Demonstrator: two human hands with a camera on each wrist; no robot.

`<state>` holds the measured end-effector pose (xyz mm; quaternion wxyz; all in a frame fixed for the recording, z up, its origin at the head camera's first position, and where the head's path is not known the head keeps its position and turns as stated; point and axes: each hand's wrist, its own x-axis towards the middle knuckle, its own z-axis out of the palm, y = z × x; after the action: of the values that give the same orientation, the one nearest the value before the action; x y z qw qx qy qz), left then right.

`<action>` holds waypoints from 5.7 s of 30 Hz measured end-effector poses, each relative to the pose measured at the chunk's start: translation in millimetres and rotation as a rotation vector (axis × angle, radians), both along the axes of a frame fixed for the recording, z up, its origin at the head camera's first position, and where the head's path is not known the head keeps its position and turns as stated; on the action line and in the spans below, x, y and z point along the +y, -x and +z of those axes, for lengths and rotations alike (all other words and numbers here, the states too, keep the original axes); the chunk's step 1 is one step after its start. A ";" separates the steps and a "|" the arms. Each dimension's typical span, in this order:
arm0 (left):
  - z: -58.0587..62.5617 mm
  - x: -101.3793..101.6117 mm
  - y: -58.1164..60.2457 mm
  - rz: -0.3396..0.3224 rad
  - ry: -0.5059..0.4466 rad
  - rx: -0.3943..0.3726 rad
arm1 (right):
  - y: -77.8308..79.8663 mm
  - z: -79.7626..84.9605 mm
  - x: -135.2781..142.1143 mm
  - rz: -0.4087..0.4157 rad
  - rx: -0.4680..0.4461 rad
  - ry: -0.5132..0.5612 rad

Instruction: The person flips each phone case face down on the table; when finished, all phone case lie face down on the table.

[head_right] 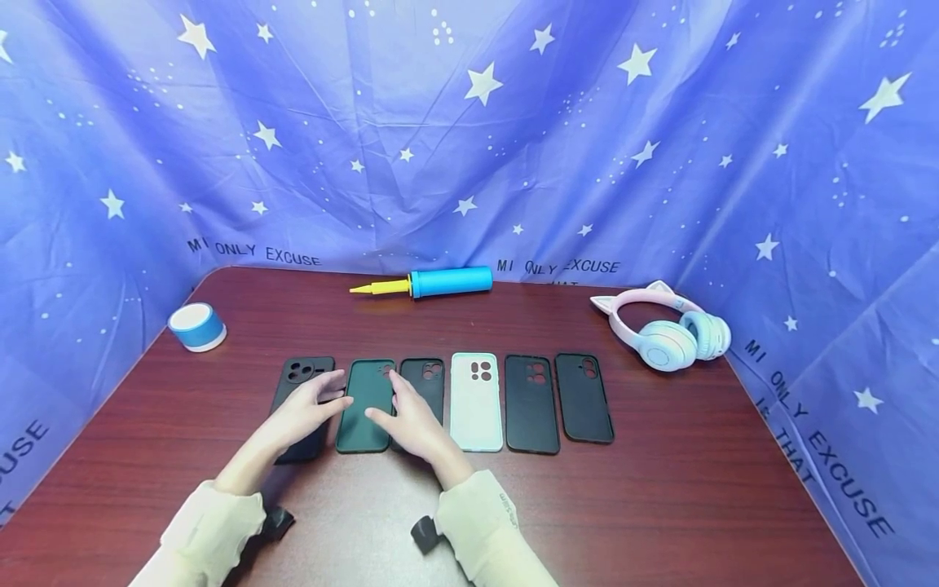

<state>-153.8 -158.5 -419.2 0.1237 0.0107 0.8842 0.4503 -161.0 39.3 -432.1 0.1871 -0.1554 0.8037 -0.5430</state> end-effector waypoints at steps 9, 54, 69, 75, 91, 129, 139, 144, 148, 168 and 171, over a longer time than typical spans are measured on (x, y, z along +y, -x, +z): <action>0.4 3.0 2.7 0.022 -0.012 -0.022 | -2.1 1.9 -2.9 -0.007 0.025 -0.032; -6.0 -5.2 9.5 0.140 -0.294 0.055 | -8.0 1.4 -21.2 -0.052 0.044 -0.030; -5.2 -2.6 8.7 0.018 -0.435 0.071 | -7.0 2.2 -23.9 -0.128 -0.047 0.231; -4.4 -1.2 7.6 0.007 -0.387 0.088 | -5.3 0.3 -25.2 -0.156 -0.114 0.354; -7.2 -2.0 8.1 0.032 -0.251 0.033 | -3.0 -4.5 -23.0 -0.145 -0.150 0.409; -2.5 -4.1 5.6 0.073 -0.120 -0.034 | -8.3 0.3 -20.5 -0.121 0.014 -0.098; -2.0 -3.0 6.1 0.069 -0.124 -0.042 | -7.5 -2.7 -19.0 -0.069 -0.011 0.029; -1.8 -1.8 6.7 0.064 -0.137 -0.037 | -6.9 -2.7 -18.2 -0.085 -0.035 0.059; -0.6 0.2 5.8 0.066 -0.141 -0.022 | -5.3 0.1 -14.0 -0.092 -0.026 0.053; 13.7 55.2 10.5 0.031 -0.255 0.038 | -3.5 10.5 41.6 -0.206 0.067 0.019; 10.4 67.1 10.0 0.034 -0.271 0.030 | -4.8 10.5 46.7 -0.225 0.061 0.008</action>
<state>-163.8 -91.4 -408.8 0.1004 0.0192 0.8169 0.5676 -156.3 86.0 -421.6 0.0998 -0.0814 0.8194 -0.5586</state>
